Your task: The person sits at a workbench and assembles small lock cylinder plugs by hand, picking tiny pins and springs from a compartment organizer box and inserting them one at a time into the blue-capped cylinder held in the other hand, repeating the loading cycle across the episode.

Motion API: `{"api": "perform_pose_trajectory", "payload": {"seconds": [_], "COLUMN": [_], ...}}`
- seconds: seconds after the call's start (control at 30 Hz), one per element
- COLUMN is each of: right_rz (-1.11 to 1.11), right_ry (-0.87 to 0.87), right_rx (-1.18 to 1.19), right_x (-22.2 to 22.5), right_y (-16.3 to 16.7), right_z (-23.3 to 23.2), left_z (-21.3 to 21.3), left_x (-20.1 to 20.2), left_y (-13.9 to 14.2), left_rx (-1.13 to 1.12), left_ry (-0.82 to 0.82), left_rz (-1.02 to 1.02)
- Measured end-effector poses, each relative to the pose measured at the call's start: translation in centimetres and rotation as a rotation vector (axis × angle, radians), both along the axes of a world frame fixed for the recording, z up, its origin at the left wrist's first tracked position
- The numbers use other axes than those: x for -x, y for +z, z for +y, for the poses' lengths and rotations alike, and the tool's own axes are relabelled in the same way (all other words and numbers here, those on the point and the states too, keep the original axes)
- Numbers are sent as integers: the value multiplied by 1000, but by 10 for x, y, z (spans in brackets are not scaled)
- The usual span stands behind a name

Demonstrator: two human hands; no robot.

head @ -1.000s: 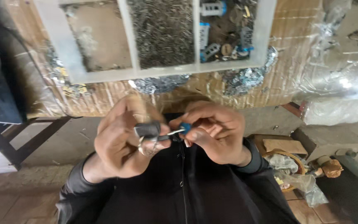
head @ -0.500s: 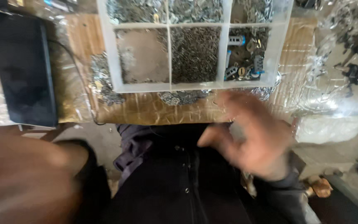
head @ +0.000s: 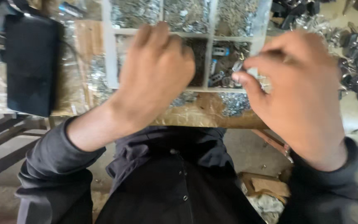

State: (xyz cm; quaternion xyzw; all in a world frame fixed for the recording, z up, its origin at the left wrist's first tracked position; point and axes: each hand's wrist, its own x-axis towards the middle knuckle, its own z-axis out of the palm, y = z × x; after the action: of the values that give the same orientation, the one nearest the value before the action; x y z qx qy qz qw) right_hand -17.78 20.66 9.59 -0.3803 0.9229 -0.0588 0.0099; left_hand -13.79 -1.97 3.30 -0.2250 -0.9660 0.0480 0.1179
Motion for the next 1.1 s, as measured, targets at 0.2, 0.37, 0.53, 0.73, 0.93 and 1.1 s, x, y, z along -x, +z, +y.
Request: {"api": "perform_pose_trajectory", "payload": {"seconds": [0.2,0.37,0.53,0.73,0.93,1.1], "right_rz": [-705,-1023,-1054,-1022,-914,-780], "right_ry": [-93,-108,-24,-130,-186,-211], "right_rx": [981,1242,1294,1249,1121,1027], "right_x": [10,2,-1,-5,-8,-9], "right_y": [-37,-75,-86,-78,-76,-71], "right_z": [-15,-8,-8,-11,-13,-14], "left_z": [-12,-13,-11,-18,-13,-3], "left_x": [-22,-31,-20,-20,-11,1], "left_y": [-15,5,17,9,9,11], "left_rx": [-417,-639,-735,-947,-1247,-1589], "left_ry": [5,31,55,-14,16,71], "left_rz": [33,-98,-95,-166,-317,-460]}}
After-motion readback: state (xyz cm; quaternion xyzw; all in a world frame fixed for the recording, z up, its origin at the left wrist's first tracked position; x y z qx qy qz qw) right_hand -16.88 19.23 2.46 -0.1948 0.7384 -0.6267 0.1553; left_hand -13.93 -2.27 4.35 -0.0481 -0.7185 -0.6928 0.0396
